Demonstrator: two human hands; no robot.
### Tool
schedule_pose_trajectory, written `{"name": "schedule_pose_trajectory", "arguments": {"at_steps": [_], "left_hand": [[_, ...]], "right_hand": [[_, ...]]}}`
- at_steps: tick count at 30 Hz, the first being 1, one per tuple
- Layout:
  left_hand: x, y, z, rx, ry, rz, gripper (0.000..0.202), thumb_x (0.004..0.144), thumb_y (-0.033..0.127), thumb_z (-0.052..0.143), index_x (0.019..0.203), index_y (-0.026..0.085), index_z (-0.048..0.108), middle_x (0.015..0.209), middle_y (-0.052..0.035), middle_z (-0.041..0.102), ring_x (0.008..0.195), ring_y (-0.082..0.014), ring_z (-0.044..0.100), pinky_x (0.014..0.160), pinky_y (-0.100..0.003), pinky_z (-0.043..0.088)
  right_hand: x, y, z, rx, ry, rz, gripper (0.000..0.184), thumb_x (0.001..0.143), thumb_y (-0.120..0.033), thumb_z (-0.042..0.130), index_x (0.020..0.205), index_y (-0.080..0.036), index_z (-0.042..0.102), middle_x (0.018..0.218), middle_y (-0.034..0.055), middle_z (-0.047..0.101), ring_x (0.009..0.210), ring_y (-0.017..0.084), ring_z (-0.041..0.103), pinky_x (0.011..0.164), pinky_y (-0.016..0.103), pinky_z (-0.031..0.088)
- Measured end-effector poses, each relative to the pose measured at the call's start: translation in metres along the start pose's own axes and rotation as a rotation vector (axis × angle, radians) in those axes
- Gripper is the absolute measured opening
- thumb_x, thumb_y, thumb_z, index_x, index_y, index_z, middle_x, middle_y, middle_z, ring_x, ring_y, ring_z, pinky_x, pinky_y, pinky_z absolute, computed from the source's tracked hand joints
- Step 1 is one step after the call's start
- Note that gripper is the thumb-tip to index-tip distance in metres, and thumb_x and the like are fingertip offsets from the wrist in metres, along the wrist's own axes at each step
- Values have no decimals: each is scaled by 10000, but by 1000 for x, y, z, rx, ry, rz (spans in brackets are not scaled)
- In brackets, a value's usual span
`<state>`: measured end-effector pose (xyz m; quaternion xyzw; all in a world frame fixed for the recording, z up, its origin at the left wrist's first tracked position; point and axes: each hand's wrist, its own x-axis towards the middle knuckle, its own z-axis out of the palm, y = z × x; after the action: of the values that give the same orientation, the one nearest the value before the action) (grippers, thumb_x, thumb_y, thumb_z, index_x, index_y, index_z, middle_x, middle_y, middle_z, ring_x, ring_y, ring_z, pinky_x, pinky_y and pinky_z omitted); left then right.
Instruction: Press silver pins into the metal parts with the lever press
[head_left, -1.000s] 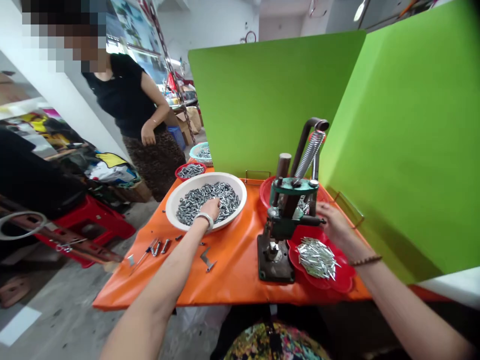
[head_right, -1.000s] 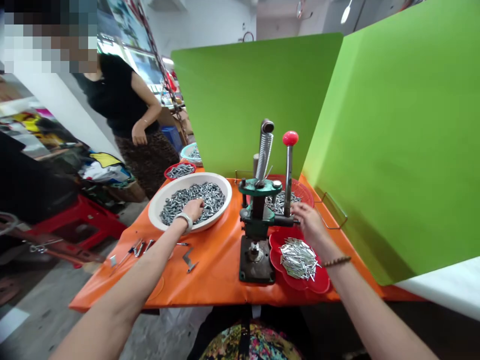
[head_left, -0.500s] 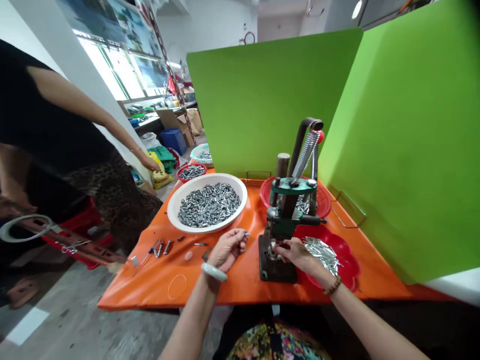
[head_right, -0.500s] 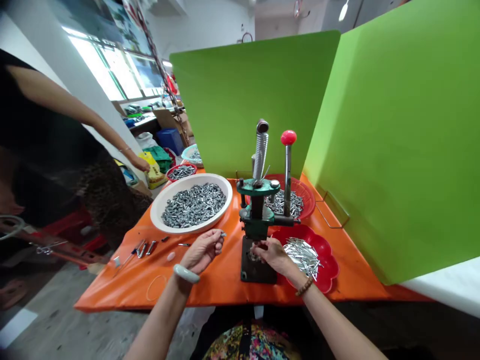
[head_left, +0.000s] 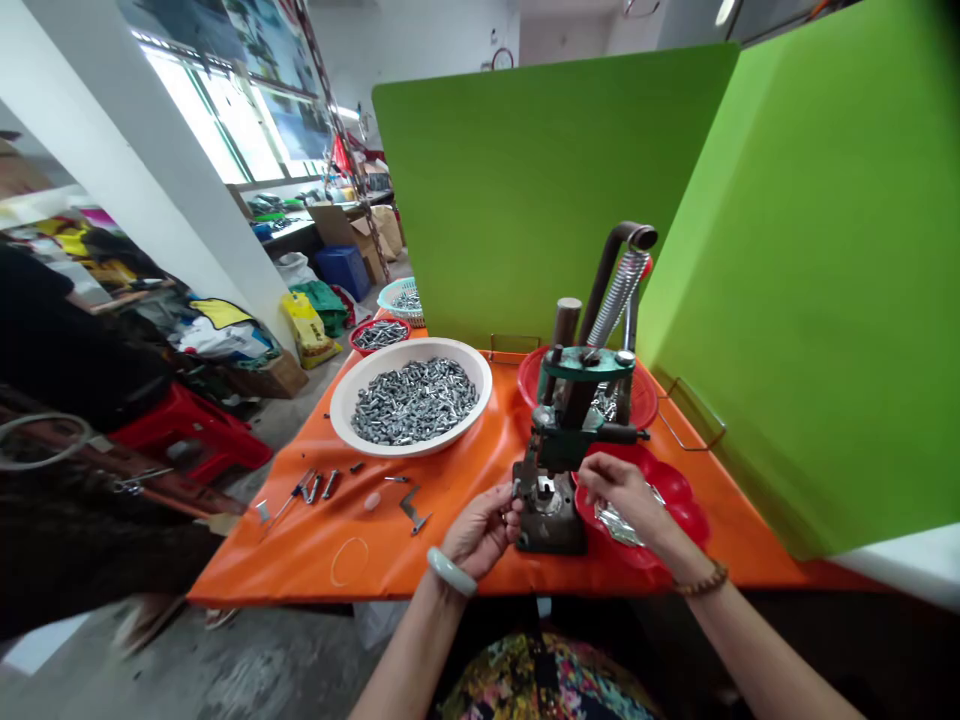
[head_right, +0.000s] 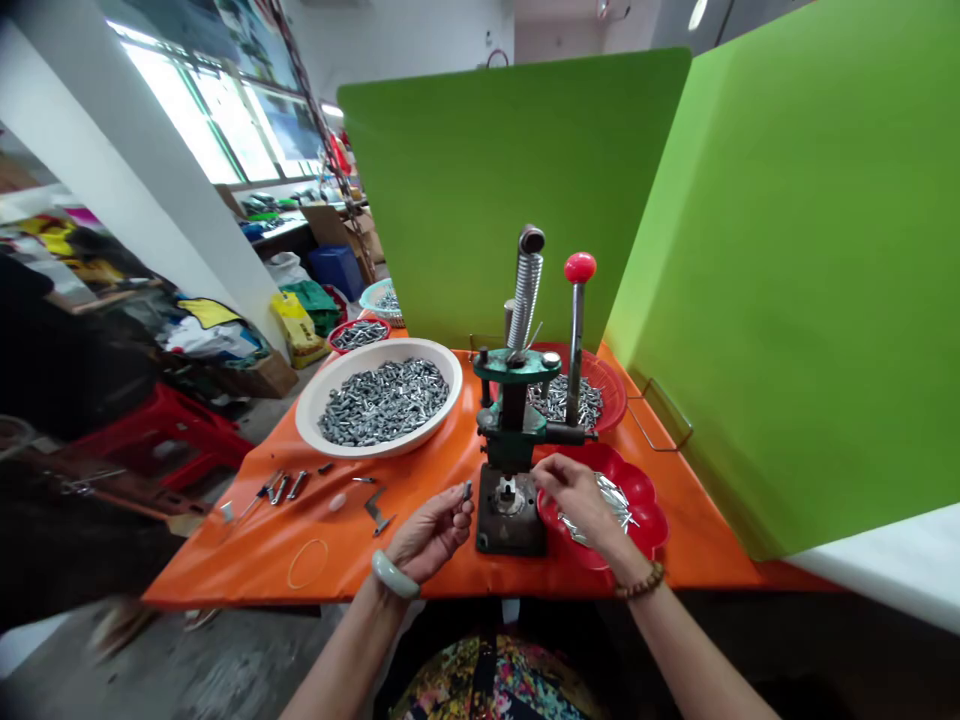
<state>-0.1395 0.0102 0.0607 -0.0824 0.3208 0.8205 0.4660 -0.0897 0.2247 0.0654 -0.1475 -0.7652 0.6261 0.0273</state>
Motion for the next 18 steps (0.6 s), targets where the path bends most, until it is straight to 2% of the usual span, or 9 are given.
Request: {"name": "schedule_pose_trajectory", "arguments": {"at_steps": [2, 6, 9, 12, 15, 18], "left_hand": [[4, -5, -2, 7, -12, -8, 175, 689, 217, 625, 807, 120, 540, 633, 19, 554, 499, -1, 482, 475, -102, 398], [10, -17, -1, 38, -30, -33, 198, 691, 245, 625, 827, 123, 547, 630, 16, 560, 491, -4, 472, 475, -112, 383], [13, -25, 2, 73, -45, -43, 225, 679, 274, 635, 816, 122, 541, 624, 16, 552, 471, -1, 455, 451, -116, 341], [18, -30, 1, 189, -51, -13, 265, 672, 331, 630, 797, 121, 529, 623, 15, 542, 459, -7, 449, 449, -131, 323], [27, -31, -5, 476, 61, 120, 325, 655, 414, 614, 759, 124, 510, 579, 18, 524, 433, -36, 443, 437, -165, 316], [39, -31, -13, 797, 248, 343, 337, 597, 359, 661, 807, 130, 532, 602, 29, 523, 450, -31, 413, 464, -174, 322]], "right_hand": [[-15, -2, 20, 99, -98, 16, 324, 713, -446, 560, 806, -136, 547, 670, 9, 551, 500, 73, 484, 446, 182, 354], [-25, -6, 43, 149, -125, 13, 383, 693, -428, 592, 957, -154, 552, 759, 14, 562, 526, 66, 482, 467, 180, 379], [-25, -5, 47, 120, -147, -27, 347, 711, -410, 576, 949, -157, 557, 764, 20, 570, 577, 81, 502, 533, 197, 418], [-25, -2, 44, 49, -159, -60, 277, 735, -400, 540, 862, -154, 558, 700, 15, 564, 562, 86, 499, 539, 198, 405], [-23, 4, 38, -73, -141, -100, 210, 749, -358, 512, 817, -160, 541, 667, -1, 541, 519, 79, 470, 517, 193, 377], [-18, 13, 34, -236, -57, -164, 138, 764, -294, 480, 805, -173, 532, 691, -7, 531, 564, 85, 470, 544, 192, 365]]}}
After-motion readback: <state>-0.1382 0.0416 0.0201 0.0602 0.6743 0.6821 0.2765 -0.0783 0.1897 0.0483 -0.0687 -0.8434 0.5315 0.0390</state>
